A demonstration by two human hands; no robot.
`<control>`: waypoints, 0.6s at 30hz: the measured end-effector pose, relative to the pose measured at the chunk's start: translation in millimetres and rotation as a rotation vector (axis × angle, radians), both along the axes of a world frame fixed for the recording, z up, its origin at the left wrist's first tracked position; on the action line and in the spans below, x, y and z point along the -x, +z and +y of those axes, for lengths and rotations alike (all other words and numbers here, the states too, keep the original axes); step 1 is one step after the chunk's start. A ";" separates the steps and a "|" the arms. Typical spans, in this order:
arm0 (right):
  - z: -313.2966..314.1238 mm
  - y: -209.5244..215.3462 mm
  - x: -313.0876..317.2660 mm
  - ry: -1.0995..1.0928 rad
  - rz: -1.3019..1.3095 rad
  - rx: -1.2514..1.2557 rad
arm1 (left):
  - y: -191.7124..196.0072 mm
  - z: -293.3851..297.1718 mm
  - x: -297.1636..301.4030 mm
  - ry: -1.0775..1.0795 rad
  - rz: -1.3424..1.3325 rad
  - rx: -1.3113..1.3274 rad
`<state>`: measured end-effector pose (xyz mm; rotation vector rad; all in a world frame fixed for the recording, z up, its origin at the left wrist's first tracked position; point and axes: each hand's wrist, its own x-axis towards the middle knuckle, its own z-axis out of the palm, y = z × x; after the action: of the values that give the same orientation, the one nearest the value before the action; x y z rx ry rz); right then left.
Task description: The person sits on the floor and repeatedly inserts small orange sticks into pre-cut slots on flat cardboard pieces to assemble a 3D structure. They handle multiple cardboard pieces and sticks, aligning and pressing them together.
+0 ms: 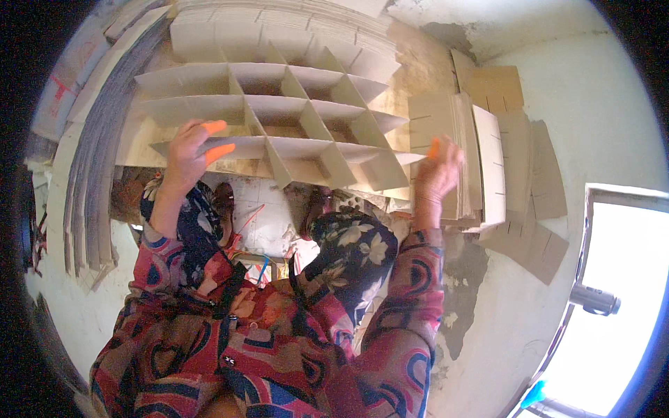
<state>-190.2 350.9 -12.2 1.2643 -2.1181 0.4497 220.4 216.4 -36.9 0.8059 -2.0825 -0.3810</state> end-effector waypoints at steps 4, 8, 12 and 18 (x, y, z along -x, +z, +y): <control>63.0 -17.1 55.4 -0.454 -0.047 -0.418 | 1.4 2.8 -3.3 0.070 0.002 0.011; 72.4 -31.5 78.1 -0.386 -0.064 -0.534 | -1.7 2.6 -8.1 0.116 -0.062 -0.005; 74.3 -26.1 102.8 -0.331 -0.137 -0.481 | -3.3 1.8 -10.3 0.142 -0.079 0.003; 47.1 18.8 70.2 -0.343 -0.302 0.074 | 0.0 0.2 -30.2 0.240 -0.049 0.066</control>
<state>-260.4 398.1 6.7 0.8056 -2.4847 0.5885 250.6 216.6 -36.9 1.0207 -2.0034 -0.1627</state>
